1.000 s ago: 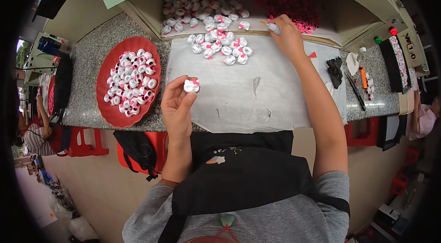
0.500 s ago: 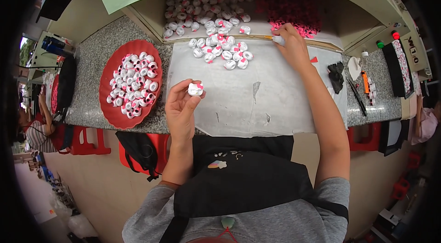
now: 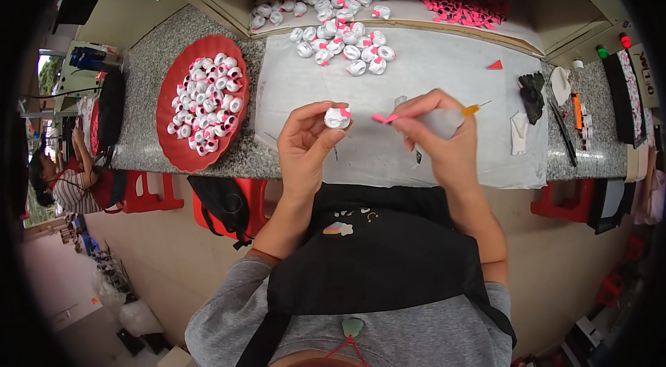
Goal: Assembling toy heads by applying glue and attaching small pink bows.
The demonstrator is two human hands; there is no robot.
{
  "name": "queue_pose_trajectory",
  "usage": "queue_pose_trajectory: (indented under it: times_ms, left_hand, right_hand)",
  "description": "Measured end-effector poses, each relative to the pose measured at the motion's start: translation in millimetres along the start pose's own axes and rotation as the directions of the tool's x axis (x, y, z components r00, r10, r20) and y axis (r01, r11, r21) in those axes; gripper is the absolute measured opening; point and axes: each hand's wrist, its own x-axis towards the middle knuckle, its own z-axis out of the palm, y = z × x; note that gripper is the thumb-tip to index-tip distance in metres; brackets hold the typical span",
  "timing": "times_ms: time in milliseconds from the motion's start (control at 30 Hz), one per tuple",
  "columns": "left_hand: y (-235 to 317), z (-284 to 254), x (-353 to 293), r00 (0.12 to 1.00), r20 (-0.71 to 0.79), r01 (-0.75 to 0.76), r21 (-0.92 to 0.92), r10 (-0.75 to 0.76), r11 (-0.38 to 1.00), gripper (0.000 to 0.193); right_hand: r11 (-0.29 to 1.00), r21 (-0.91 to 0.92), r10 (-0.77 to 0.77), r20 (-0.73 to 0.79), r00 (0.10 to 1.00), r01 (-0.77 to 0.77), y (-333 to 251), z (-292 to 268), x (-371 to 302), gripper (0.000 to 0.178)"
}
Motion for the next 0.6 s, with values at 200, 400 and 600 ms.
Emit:
queue_pose_trajectory:
  times_ms: [200,400,600]
  left_hand:
    - [-1.8,5.1,-3.8,0.994,0.067,-0.1,0.208,0.088,0.973,0.029]
    - [-1.8,5.8,-4.0,0.971,0.162,-0.223,0.359,0.175,0.906,0.028]
    - [-1.9,5.6,-3.6,0.965,0.196,-0.234,0.357,0.173,0.904,0.029]
  right_hand:
    - [0.961,0.249,0.106,0.071,0.992,-0.121,27.7,18.0,-14.1,0.008]
    - [0.912,0.354,0.185,0.093,0.978,-0.206,29.3,17.4,-14.2,0.007]
    - [0.916,0.349,0.194,0.043,0.98,-0.197,33.2,18.5,-15.3,0.008]
